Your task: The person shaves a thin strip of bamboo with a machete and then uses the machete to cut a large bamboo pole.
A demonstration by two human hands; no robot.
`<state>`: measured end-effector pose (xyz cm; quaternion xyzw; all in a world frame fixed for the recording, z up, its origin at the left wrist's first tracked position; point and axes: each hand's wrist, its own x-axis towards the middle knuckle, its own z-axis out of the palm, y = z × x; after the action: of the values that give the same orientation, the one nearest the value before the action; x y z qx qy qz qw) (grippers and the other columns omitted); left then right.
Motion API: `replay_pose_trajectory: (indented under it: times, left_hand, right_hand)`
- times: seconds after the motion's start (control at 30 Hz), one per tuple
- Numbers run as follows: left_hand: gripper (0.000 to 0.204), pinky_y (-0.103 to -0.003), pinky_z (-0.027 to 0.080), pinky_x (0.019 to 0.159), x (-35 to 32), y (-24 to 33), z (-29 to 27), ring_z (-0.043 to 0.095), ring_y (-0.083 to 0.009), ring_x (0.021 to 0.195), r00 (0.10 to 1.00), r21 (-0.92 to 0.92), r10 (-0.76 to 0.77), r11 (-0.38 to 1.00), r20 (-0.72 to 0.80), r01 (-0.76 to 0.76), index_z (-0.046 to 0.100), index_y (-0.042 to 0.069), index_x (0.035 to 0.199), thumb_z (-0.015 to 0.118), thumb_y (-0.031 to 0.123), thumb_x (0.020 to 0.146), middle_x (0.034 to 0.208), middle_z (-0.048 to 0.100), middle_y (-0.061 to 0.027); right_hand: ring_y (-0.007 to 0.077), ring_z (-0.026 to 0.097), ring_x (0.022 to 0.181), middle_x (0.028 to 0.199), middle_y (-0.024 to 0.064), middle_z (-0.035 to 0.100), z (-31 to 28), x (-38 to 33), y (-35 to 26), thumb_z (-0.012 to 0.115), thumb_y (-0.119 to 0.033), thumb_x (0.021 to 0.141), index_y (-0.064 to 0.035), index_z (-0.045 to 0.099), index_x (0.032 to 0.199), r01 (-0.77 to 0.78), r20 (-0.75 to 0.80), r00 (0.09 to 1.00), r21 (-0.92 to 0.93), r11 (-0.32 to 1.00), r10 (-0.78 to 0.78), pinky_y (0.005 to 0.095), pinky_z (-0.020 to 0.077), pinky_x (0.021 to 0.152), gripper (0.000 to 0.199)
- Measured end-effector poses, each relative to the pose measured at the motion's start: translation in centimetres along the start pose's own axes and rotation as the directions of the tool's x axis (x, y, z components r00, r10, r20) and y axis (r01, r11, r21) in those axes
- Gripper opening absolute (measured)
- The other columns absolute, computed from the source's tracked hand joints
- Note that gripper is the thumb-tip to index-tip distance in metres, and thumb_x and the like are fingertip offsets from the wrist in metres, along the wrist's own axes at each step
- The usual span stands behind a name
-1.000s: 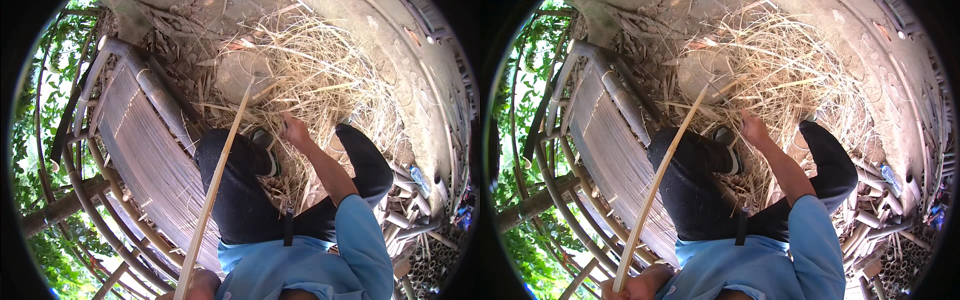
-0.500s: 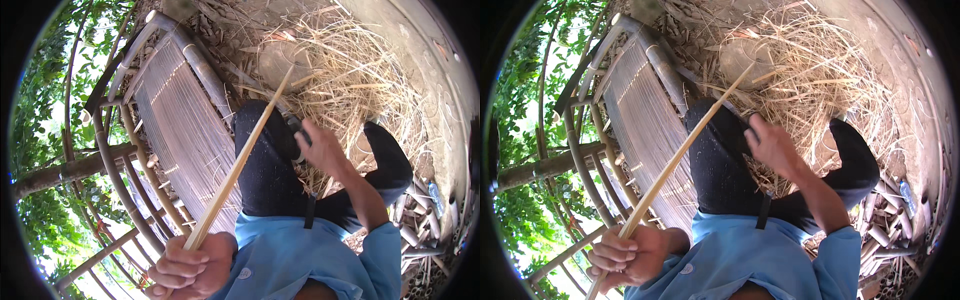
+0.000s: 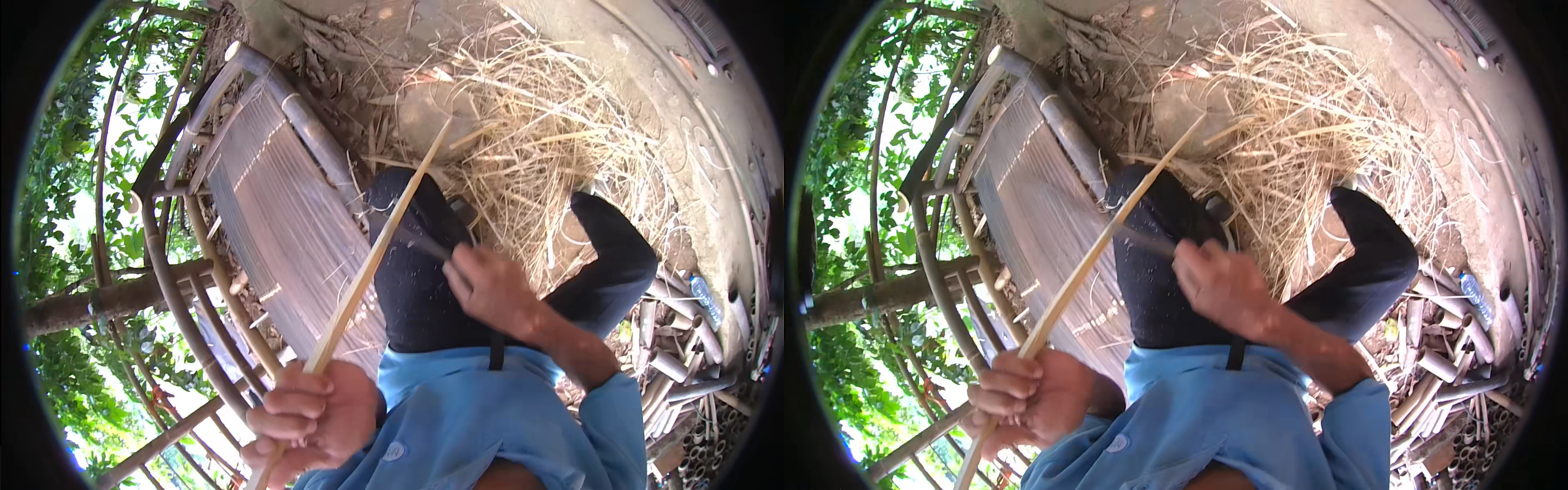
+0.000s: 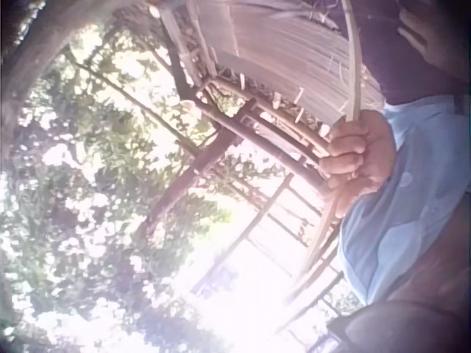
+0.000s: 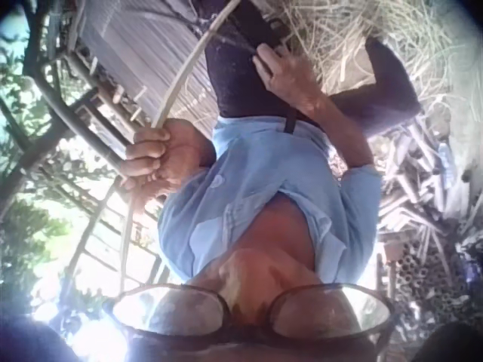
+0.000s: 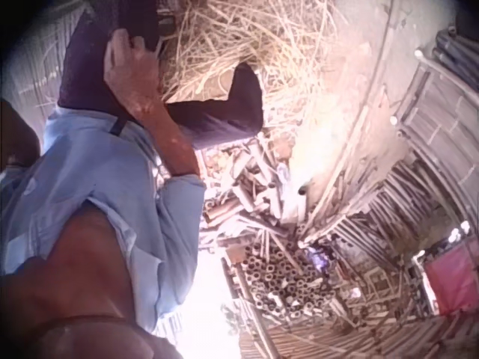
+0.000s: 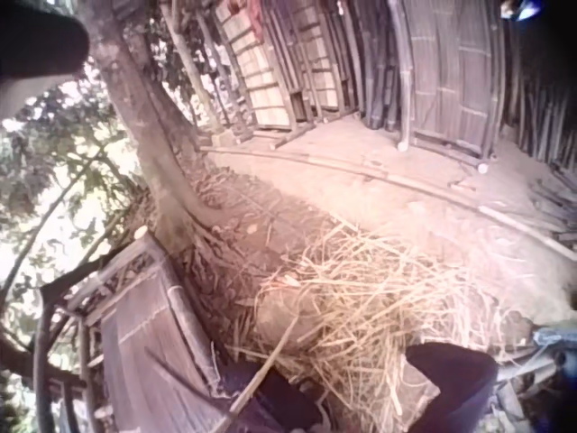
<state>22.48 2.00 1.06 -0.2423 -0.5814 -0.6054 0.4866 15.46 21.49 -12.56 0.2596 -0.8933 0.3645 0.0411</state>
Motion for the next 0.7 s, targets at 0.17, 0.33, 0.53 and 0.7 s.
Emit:
replay_pose_trajectory:
  times: [0.17,0.33,0.53,0.7]
  left_hand:
    - [0.048,-0.027,0.030,0.052,-0.8,-0.4,1.6,0.031,-0.0110,0.058,0.985,-0.034,-0.007,0.999,-0.174,0.001,0.055,0.005,0.101,0.041,0.052,0.107,0.073,0.035,0.0016]
    - [0.047,-0.027,0.029,0.052,-0.1,-0.3,1.2,0.031,-0.0112,0.057,0.986,0.011,-0.004,1.000,-0.169,0.005,0.055,0.006,0.101,0.040,0.050,0.107,0.072,0.036,0.0015]
    - [0.042,-0.026,0.045,0.050,1.2,-1.7,1.9,0.042,-0.0098,0.055,0.986,0.074,-0.040,0.996,-0.163,0.053,0.053,0.009,0.108,0.040,0.049,0.107,0.074,0.045,0.0003]
    - [0.045,-0.050,0.050,0.094,7.2,-10.2,4.2,0.059,-0.0255,0.095,0.907,0.176,-0.393,0.892,-0.149,0.416,0.054,0.007,0.112,0.049,0.051,0.102,0.098,0.055,-0.0111]
  right_hand:
    - [0.0241,0.064,0.060,0.077,0.0078,0.058,2.3,-0.9,0.8,0.067,-0.018,0.092,-0.0095,0.057,0.089,0.049,-0.042,0.998,-0.004,0.999,-0.049,0.0382,0.0541,0.048,0.013]
    - [0.0355,0.063,0.064,0.077,0.0146,0.060,3.4,-0.7,3.7,0.064,-0.019,0.097,-0.0072,0.054,0.097,-0.149,0.067,0.987,0.054,0.987,0.145,0.0428,0.0532,0.053,0.015]
    - [0.0323,0.066,0.066,0.076,0.0177,0.063,6.3,-3.0,13.8,0.064,-0.014,0.093,-0.0053,0.056,0.106,-0.464,0.126,0.882,0.071,0.883,0.453,0.0453,0.0517,0.055,0.018]
    - [0.0415,0.061,0.059,0.063,0.0180,0.058,2.6,-1.2,14.5,0.067,-0.015,0.090,-0.0040,0.055,0.101,-0.488,-0.151,0.845,0.172,0.856,0.512,0.0456,0.0480,0.054,0.020]
